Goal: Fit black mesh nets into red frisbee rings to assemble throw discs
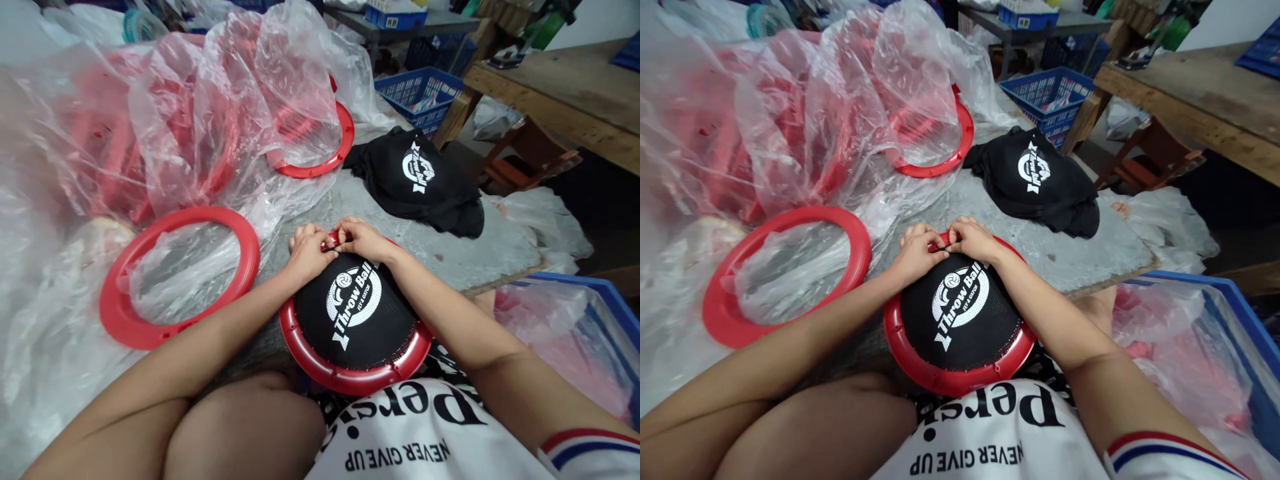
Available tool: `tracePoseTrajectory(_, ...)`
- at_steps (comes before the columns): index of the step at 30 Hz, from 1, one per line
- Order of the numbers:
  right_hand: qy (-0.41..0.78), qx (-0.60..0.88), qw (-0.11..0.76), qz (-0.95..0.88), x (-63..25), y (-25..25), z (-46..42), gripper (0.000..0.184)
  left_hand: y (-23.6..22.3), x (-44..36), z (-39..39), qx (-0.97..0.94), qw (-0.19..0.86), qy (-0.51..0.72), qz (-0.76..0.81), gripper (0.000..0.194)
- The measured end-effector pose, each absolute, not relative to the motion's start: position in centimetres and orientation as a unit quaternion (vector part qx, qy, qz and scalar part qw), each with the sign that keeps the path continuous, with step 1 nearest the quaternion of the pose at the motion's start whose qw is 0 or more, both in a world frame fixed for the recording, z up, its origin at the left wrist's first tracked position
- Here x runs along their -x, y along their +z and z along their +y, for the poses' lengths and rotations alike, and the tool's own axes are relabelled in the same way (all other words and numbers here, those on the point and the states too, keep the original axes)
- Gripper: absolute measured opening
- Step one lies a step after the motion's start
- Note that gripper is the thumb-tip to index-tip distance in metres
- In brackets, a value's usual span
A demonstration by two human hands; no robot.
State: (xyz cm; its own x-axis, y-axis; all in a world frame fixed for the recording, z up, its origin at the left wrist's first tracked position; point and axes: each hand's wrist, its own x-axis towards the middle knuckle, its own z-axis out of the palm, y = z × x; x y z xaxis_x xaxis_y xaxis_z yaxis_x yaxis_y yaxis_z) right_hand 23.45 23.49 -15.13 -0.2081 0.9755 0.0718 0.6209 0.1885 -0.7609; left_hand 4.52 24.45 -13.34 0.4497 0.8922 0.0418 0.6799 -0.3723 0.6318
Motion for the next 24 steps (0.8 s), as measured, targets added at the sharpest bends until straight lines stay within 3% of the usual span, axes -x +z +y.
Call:
tracePoseTrajectory(9,0.365,0.542,0.343,-0.674,-23.7,-15.8,23.9,0.006,-13.9,-4.7,25.2,-0.772,0.322,0.213,0.504,0.006)
tracePoseTrajectory(24,0.300,0.586,0.291,-0.694,-23.3,-15.3,23.8,0.008,-14.3,-4.9,25.5,-0.758,0.316,0.227,0.523,0.007)
